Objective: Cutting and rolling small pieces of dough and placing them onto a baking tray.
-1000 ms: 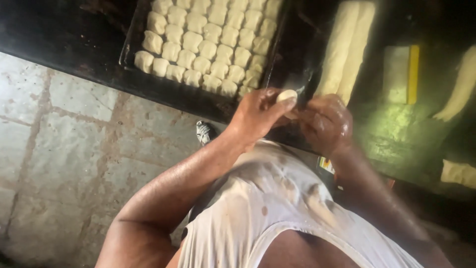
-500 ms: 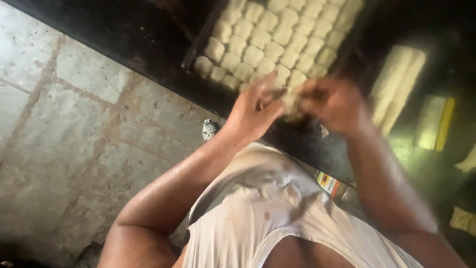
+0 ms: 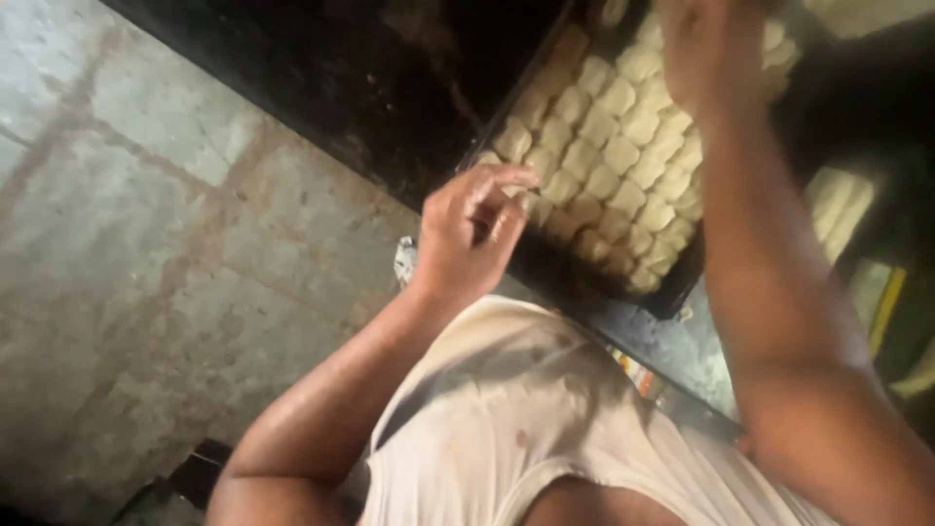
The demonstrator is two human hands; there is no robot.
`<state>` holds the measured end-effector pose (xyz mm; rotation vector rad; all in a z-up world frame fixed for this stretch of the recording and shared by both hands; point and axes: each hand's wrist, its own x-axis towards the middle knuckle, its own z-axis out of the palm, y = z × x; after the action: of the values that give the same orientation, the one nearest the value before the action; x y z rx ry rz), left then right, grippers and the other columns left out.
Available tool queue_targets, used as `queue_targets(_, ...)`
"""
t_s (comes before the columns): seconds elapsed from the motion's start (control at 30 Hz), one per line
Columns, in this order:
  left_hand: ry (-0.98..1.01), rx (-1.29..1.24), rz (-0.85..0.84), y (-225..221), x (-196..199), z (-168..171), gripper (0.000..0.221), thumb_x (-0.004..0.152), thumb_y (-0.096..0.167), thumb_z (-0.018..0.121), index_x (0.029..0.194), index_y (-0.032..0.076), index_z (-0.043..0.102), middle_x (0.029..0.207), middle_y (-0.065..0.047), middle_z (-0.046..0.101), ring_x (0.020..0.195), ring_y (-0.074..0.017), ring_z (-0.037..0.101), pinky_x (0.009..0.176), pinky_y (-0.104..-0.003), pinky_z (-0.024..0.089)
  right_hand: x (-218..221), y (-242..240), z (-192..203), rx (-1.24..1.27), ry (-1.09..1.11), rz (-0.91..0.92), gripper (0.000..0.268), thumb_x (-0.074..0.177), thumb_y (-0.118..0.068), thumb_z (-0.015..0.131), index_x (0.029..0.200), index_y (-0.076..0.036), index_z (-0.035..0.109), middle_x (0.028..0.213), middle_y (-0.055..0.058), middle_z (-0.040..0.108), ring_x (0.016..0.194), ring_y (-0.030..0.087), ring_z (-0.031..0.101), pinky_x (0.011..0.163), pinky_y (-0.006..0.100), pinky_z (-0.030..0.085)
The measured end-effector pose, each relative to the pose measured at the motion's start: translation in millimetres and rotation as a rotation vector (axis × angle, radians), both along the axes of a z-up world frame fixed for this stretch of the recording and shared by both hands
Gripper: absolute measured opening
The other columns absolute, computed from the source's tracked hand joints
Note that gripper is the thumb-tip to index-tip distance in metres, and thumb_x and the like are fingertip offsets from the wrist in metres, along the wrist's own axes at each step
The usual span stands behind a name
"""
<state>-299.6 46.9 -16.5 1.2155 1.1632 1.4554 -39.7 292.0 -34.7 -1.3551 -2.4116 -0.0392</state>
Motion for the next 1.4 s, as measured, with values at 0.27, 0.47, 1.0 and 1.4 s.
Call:
queue_targets(0.27, -0.021, 0.015, -0.029, 10.3, -17.9, 6.4, 0.012, 0.1, 0.0, 0.068, 0.111, 0.003, 0.069, 0.099, -0.005, 0.071, 0.079, -0.0084, 0.069, 0.064, -0.022, 0.053, -33.0, 8.9, -17.5, 0.08, -0.027, 0.059, 0.026, 0.097, -0.009, 0.08, 0.12, -0.001, 0.072, 0.113, 0.021, 0.073, 0.103, 0.039, 0.069, 0.084, 0.046, 0.056)
queue_targets(0.47, 0.051, -0.026, 0.014, 4.1, -30.1, 5.9, 0.008, 0.1, 0.005, 0.069, 0.108, 0.005, 0.071, 0.084, -0.003, 0.069, 0.067, -0.007, 0.062, 0.061, -0.023, 0.049, -55.9, -3.0, 36.4, -0.41, 0.222, -0.315, 0.022, 0.098, -0.016, 0.074, 0.119, -0.013, 0.071, 0.116, 0.01, 0.075, 0.106, 0.026, 0.075, 0.094, 0.037, 0.06)
queue_targets(1.0, 0.142, 0.061, 0.052, -0.4, -25.7, 1.1, 0.008, 0.096, 0.004, 0.073, 0.104, 0.005, 0.073, 0.08, -0.004, 0.065, 0.061, -0.0103, 0.06, 0.056, -0.026, 0.047, -31.4, 5.4, 7.3, -0.286, -0.256, -0.182, 0.023, 0.107, -0.019, 0.067, 0.126, -0.009, 0.074, 0.128, 0.02, 0.067, 0.123, 0.038, 0.059, 0.107, 0.053, 0.044)
queue_targets(1.4, 0.129, 0.046, -0.001, -9.3, -15.5, 11.6, 0.01, 0.098, 0.002, 0.071, 0.106, 0.006, 0.073, 0.084, -0.004, 0.067, 0.059, -0.0096, 0.058, 0.054, -0.026, 0.046, -12.4, -5.6, -2.8, -0.234, -0.426, -0.165, 0.031, 0.098, -0.014, 0.066, 0.128, -0.007, 0.073, 0.129, 0.022, 0.065, 0.123, 0.043, 0.057, 0.106, 0.058, 0.042)
